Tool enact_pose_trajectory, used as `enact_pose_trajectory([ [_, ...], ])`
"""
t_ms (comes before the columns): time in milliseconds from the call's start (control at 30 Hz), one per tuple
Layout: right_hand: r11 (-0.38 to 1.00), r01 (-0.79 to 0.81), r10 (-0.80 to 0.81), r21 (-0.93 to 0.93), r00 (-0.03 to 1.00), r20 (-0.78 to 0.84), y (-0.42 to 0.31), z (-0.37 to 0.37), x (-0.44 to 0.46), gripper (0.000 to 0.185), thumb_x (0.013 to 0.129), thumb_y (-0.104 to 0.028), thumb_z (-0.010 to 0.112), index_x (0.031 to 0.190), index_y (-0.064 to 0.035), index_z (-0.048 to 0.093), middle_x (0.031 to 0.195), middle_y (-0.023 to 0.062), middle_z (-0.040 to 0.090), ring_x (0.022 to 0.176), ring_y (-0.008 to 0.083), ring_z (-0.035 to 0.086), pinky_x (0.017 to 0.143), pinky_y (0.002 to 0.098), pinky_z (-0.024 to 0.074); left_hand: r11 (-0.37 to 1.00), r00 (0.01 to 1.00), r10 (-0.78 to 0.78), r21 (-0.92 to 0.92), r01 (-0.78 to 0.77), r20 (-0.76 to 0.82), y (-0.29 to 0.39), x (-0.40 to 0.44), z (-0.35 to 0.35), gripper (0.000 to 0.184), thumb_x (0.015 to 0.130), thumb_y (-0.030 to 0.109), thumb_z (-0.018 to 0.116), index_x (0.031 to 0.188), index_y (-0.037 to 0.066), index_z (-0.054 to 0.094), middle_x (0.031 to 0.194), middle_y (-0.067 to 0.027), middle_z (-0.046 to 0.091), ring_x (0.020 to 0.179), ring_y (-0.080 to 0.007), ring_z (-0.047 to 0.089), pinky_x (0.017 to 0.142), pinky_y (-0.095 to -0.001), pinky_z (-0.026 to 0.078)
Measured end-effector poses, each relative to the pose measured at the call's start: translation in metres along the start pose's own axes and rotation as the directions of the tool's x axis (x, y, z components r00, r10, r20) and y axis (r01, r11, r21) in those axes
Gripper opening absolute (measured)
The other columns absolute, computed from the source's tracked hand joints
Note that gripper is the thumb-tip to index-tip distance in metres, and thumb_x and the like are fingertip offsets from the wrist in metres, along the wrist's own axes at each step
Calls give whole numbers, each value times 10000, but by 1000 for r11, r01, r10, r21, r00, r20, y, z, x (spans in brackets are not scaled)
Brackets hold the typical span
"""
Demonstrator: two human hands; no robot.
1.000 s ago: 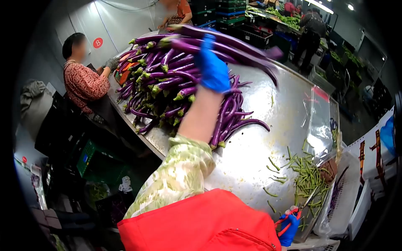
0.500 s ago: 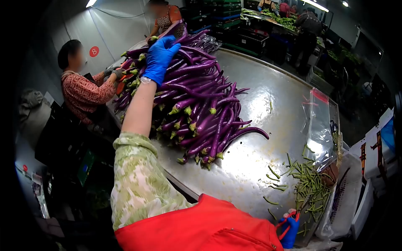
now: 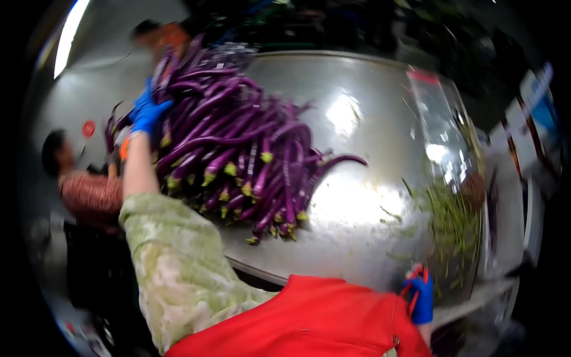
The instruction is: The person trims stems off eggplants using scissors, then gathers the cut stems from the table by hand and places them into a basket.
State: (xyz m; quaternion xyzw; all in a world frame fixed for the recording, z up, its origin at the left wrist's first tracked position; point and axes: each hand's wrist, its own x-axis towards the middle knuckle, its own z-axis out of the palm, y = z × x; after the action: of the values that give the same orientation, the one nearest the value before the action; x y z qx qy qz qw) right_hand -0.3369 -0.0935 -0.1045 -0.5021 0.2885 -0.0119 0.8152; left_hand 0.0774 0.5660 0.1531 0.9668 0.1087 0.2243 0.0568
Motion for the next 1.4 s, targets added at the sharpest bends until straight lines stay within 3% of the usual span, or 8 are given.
enact_pose_trajectory([
  [200,997,-79,79,-7,994,77,-15,6,8,526,872,-174,592,1325,-16,377,917,49,564,772,127,557,716,248,462,879,653,446,162,-448,-613,110,-67,-21,712,810,361,695,1374,37,406,1308,-216,498,1173,-381,485,977,-441,384],
  [300,989,-122,107,83,980,165,-32,43,49,452,885,-268,585,1254,-48,443,989,81,618,850,165,594,768,292,501,476,803,458,-658,-584,-381,236,-195,-1,531,839,71,641,1331,0,454,1335,-159,491,1234,-310,460,1031,-375,352],
  [433,989,-137,115,45,938,328,-28,92,163,271,897,-284,563,1021,-43,571,866,61,635,712,167,633,633,294,523,281,476,880,-805,-523,-2,330,-347,84,593,744,98,707,1299,34,506,1345,-201,457,1270,-369,419,1044,-411,332],
  [667,583,289,-84,-760,951,297,-34,99,257,470,863,-432,550,928,28,621,856,216,634,806,367,617,750,423,477,66,624,780,-987,-147,-41,418,-436,189,468,816,41,613,1274,32,516,1323,-217,450,1217,-356,465,1004,-400,376],
  [767,235,622,-842,-746,514,163,-54,26,271,308,792,-305,642,996,-75,628,922,207,618,823,373,600,752,431,478,56,591,797,-959,-277,-124,479,-406,204,461,828,68,617,1279,58,522,1337,-212,445,1243,-371,434,1016,-410,363],
  [1033,-456,72,-643,-887,662,384,-123,-123,260,427,766,-351,621,1117,-113,572,1253,151,450,1192,362,378,900,531,359,451,410,878,-716,-533,248,648,-346,310,746,807,532,591,1435,230,322,1466,-224,272,1373,-435,165,1062,-596,167],
  [1200,167,143,-48,-976,989,137,-116,-110,171,420,774,-346,638,1087,-70,593,1176,141,510,1135,343,440,898,457,403,132,339,937,-814,-566,-84,607,-387,267,503,752,314,697,1207,127,595,876,-117,612,822,-296,576,783,-408,431],
  [1400,-313,382,-592,-869,637,494,-114,-112,252,407,782,-329,649,1084,-61,600,1152,166,542,1019,346,542,817,426,462,154,291,952,-669,-727,-96,639,-382,291,586,814,374,638,1303,88,490,1285,-243,457,1185,-422,411,967,-471,350],
])
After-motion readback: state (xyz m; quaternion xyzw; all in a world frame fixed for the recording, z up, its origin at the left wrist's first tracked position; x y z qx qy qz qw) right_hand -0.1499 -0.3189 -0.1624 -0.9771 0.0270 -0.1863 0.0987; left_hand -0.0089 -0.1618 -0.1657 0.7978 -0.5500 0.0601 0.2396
